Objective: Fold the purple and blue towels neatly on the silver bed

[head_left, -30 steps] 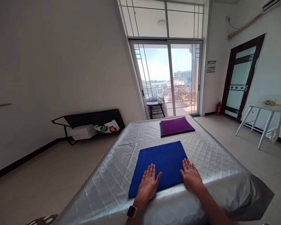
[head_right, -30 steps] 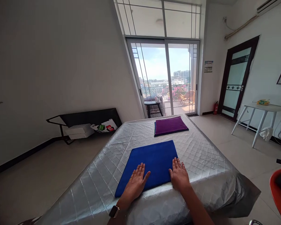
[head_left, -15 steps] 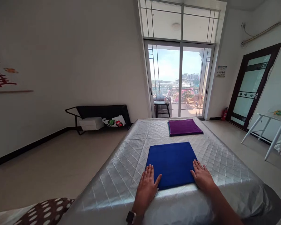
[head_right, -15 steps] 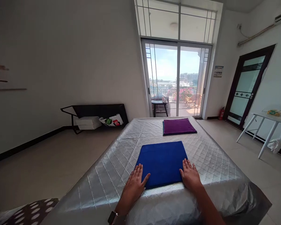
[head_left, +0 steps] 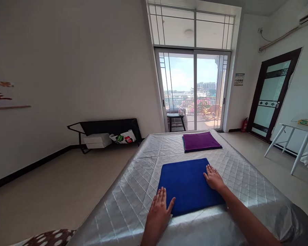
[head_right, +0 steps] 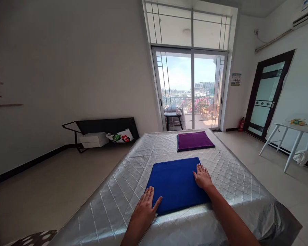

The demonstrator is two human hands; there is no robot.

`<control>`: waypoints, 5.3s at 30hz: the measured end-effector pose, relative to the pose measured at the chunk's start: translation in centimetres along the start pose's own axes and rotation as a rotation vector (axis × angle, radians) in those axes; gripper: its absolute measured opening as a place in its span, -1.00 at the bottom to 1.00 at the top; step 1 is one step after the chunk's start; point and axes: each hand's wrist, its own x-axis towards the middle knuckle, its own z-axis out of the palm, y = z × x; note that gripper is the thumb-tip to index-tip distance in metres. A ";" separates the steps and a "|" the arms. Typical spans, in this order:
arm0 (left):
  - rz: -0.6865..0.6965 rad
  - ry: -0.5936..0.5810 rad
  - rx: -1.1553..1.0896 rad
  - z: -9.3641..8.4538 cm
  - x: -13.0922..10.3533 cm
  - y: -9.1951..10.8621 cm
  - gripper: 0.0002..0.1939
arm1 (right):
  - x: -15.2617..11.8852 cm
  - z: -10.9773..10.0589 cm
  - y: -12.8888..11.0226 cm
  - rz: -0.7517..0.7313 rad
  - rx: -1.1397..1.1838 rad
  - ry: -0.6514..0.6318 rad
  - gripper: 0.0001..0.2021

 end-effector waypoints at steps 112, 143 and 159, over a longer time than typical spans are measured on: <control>-0.037 -0.189 -0.010 0.8 15.9 -3.4 -0.17 | 6.9 0.6 -0.7 0.020 0.017 -0.006 -0.36; 0.253 -0.161 -0.018 2.0 14.8 10.1 -0.30 | 7.0 1.1 -0.8 0.017 0.062 0.028 -0.36; -0.045 -0.148 -0.011 1.0 12.3 -3.1 -0.12 | 5.9 -0.5 -1.7 0.045 -0.030 0.023 -0.37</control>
